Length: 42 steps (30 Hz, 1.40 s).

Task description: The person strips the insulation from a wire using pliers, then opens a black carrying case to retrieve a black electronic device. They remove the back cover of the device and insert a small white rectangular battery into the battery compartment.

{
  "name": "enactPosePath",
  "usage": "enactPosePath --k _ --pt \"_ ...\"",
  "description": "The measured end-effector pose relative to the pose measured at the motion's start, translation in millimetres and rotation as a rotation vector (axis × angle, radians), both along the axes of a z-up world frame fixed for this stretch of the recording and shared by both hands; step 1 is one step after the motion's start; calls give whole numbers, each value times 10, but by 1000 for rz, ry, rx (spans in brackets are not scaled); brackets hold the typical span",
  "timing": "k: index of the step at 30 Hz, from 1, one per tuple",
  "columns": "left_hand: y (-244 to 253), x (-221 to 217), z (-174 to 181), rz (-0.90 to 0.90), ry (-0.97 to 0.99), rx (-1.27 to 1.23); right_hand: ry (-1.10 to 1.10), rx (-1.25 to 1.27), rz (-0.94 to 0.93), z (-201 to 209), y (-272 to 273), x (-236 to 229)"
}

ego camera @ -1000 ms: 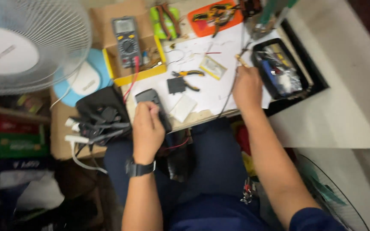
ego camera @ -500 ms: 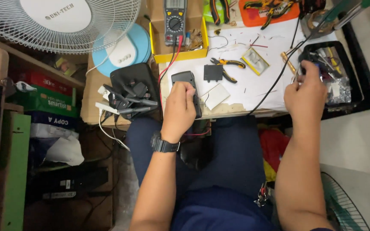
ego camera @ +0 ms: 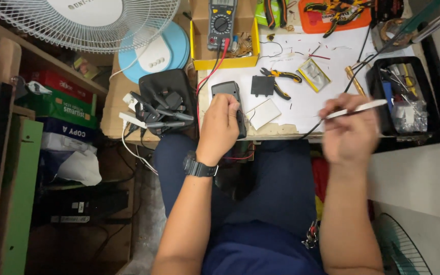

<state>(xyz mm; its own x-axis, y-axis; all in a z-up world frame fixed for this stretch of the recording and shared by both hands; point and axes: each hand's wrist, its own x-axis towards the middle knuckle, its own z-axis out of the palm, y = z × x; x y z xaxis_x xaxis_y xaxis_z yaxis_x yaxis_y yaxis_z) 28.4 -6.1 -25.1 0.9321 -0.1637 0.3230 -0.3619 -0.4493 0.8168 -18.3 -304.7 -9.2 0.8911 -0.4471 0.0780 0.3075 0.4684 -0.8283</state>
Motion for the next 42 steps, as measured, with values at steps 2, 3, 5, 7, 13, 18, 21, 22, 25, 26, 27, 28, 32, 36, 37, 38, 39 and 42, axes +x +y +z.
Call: enactPosePath --k 2,3,5,7,13,18,21,22,25,26,27,28,32,36,37,38,39,42 --pt "-12 -10 49 19 -46 -5 78 155 189 -212 201 20" --pt "-2 -9 41 22 -45 -2 80 157 192 -430 255 44" --pt "1 3 26 17 -37 -9 58 -247 325 -858 352 92" --pt "3 2 21 15 -44 -2 8 -678 294 -543 560 119" --pt "-1 -3 49 17 -34 4 131 -1470 540 -58 718 249" --pt "0 7 45 17 -33 2 173 -1614 654 6 678 422" --pt "-12 11 70 33 -27 3 134 -1689 656 -38 587 452" --pt "-10 17 71 40 -14 -9 143 -1688 649 -114 537 465" --pt "-1 43 21 62 -6 -75 147 -1649 629 -84 477 428" --pt "-1 53 -4 74 -12 -129 146 -1611 613 -29 469 402" --pt "1 51 -27 76 -13 -131 143 -1613 614 -16 433 363" --pt "2 48 -51 111 -17 -239 133 -1523 603 -2 398 323" --pt "-18 -15 -125 203 -19 -619 114 -1228 594 46 354 198" --pt "134 -186 -63 273 -71 -623 134 -877 664 -206 415 186" --pt "180 -278 13 294 -165 -510 128 -797 678 -214 472 174" --pt "225 -369 90 314 -257 -397 123 -716 691 -221 529 162" --pt "244 -465 127 318 -257 -395 122 -715 695 -179 620 149" --pt "261 -719 136 178 -404 -157 106 -635 673 -100 865 125"
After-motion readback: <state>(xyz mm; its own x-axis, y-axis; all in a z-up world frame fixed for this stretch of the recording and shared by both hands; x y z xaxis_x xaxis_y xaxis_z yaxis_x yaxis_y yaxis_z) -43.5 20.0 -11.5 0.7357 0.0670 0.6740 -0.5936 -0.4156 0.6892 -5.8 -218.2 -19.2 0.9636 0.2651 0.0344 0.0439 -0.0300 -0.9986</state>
